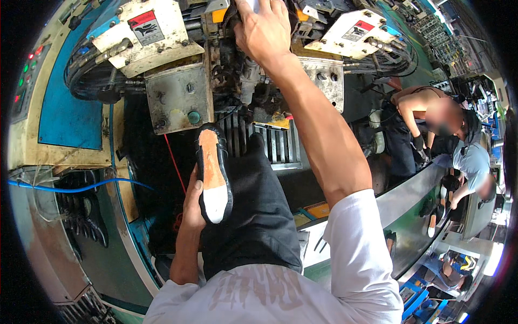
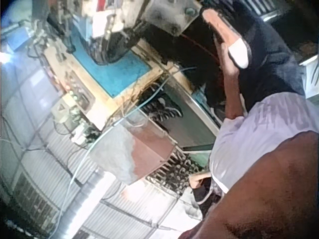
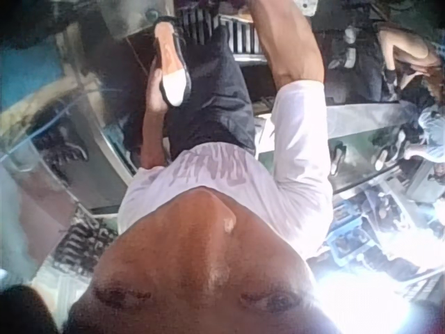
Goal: Using industrial machinery to press and assemble shoe soles and uppers on an assembly line.
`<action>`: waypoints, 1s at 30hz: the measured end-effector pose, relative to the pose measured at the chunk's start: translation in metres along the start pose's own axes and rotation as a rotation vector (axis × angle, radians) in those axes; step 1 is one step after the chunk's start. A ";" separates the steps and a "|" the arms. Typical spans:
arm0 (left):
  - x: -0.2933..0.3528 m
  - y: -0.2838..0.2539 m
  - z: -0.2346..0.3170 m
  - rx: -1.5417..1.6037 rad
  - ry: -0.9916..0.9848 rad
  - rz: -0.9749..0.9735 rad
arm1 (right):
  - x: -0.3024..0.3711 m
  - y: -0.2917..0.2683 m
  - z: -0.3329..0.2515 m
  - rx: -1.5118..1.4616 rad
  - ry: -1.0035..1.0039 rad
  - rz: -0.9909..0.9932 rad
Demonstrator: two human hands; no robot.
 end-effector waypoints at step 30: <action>0.264 -0.200 0.004 -0.039 0.374 1.061 | 0.380 -0.136 -0.126 -0.241 -0.015 -0.764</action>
Point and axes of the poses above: each hand's wrist, its own x-axis away from the middle knuckle, its own y-axis out of the palm, z = x × y, the point moved 1 cm from there along -x, towards the middle knuckle, and after that the axes turned 7 degrees about z, right-handed, at the moved point
